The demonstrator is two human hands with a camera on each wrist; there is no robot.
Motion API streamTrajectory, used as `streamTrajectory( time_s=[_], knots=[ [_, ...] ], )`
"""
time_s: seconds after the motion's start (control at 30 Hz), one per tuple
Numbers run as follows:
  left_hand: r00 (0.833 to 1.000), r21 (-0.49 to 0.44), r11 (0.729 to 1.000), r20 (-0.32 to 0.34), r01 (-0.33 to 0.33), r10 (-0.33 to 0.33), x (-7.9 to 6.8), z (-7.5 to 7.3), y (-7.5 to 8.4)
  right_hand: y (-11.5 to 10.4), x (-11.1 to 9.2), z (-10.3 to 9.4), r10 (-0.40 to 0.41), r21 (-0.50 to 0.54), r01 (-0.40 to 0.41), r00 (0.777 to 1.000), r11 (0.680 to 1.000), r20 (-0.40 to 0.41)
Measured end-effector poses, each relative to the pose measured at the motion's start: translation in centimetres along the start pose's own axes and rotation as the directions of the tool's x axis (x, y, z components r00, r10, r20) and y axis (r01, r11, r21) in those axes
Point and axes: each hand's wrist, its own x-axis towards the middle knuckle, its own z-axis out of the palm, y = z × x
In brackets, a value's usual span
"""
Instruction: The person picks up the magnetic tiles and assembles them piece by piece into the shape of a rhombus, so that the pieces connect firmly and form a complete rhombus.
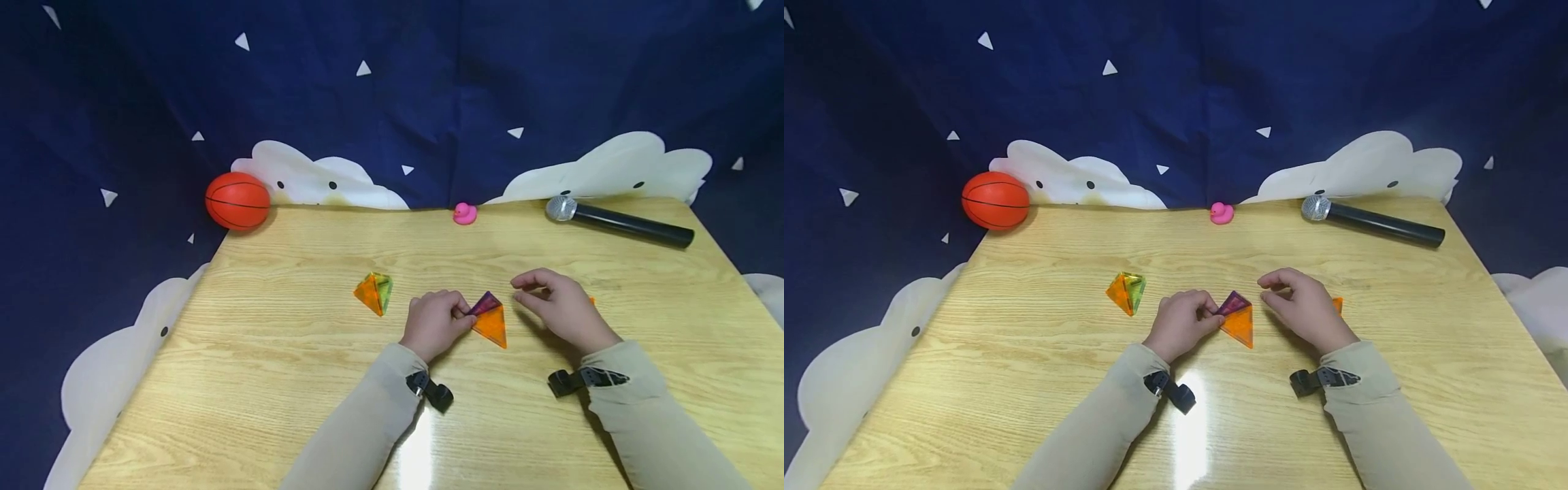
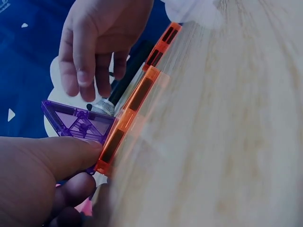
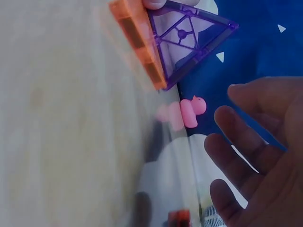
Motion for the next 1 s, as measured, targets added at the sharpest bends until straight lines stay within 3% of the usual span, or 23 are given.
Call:
streamTrajectory(
  time_s=[0.5,1.0],
  knots=[
    [1.0,-0.02,1.0,0.01,0.015,-0.015,-0.1,-0.1,0.3,2.0,-3.6,-2.5,0.093,-0.05,-0.103,0.982,0.993,-0.166],
    [1.0,-0.017,1.0,0.001,0.02,-0.02,-0.2,0.1,0.2,4.2,-5.9,-3.9,0.181,-0.066,-0.198,0.962,0.978,-0.204]
  ],
)
